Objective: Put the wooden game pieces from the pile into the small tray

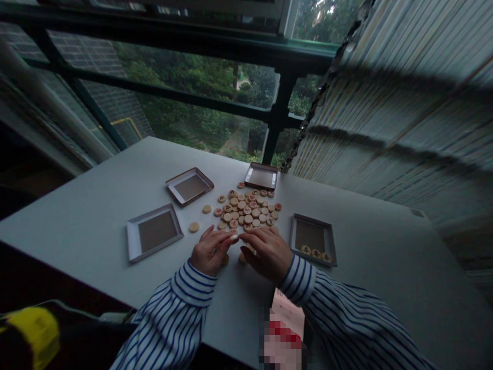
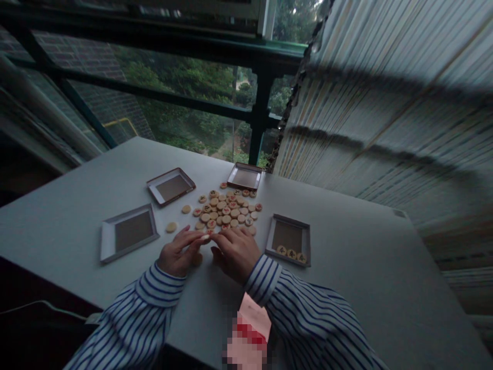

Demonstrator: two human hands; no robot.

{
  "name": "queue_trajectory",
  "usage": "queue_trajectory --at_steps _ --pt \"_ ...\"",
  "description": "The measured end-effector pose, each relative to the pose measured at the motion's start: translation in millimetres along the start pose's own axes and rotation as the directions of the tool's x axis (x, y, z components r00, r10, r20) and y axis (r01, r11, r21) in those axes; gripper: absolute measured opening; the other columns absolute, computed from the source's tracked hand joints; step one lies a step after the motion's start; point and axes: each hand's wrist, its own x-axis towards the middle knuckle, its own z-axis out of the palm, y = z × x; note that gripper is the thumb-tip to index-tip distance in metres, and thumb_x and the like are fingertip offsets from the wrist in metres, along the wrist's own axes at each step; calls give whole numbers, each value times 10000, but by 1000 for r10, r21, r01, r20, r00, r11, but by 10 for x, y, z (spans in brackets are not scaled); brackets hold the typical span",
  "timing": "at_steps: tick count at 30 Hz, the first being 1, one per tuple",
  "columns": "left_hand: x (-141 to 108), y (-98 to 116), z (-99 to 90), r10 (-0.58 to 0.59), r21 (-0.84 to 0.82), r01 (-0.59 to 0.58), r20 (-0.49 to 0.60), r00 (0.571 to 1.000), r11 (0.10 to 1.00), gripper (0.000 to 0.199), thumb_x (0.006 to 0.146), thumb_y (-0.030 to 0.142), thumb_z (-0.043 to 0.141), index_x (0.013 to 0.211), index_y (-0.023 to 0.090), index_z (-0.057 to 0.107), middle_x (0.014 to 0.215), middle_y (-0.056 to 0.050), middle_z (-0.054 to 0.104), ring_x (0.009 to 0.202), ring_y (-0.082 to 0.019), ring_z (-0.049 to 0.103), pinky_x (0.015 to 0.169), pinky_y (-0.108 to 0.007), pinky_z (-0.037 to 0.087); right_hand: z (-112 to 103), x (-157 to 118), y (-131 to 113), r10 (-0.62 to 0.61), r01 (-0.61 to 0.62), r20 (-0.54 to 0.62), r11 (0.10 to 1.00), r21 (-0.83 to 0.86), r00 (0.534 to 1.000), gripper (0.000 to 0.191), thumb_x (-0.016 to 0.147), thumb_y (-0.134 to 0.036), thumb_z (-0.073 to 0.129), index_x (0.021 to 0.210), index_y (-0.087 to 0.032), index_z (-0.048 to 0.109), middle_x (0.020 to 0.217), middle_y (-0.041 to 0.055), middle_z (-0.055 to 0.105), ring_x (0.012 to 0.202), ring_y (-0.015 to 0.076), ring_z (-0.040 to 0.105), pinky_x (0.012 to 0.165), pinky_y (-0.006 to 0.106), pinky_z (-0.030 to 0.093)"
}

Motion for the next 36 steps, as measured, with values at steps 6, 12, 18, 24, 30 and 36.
queue_trajectory --at_steps 6,12,18,24,30,36 --pt "-17 -16 30 -28 -8 27 -39 999 1000 179 790 256 490 935 220 588 858 -19 674 804 -144 622 925 -410 380 15 76 -70 -33 33 -1 999 -6 999 237 826 -251 434 1044 -184 498 987 63 597 869 170 503 734 301 324" --pt "-39 34 56 -156 -45 154 -62 986 987 228 781 322 500 966 205 565 770 -14 685 793 -166 633 951 -400 370 87 67 -53 -64 65 31 998 -11 997 223 812 -277 469 1007 -175 503 949 55 610 844 168 506 720 301 302" --pt "-26 105 59 -208 -45 205 -86 974 978 236 792 337 469 961 198 557 779 -16 683 799 -163 630 953 -393 368 86 71 -53 -45 46 38 999 -22 998 158 819 -260 451 941 -193 525 869 32 610 829 144 509 727 287 284" --pt "25 103 -4 -238 35 249 -192 952 968 217 815 288 410 902 182 579 838 -31 664 813 -158 599 895 -382 402 113 77 -43 101 -88 101 988 -127 990 160 797 -314 472 861 -213 578 877 48 586 859 163 495 742 304 265" --pt "39 60 -50 -261 118 295 -242 935 948 235 812 275 396 883 177 598 850 -39 639 820 -164 579 797 -315 445 138 109 -72 215 -174 205 964 -203 955 228 803 -371 441 840 -219 606 858 51 557 834 168 479 721 314 267" --pt "37 32 -40 -240 136 282 -265 934 950 229 808 265 397 880 174 595 849 -39 638 824 -165 573 789 -303 441 188 126 -88 229 -180 211 957 -225 950 290 825 -393 387 801 -205 606 855 59 535 828 166 462 716 317 266"
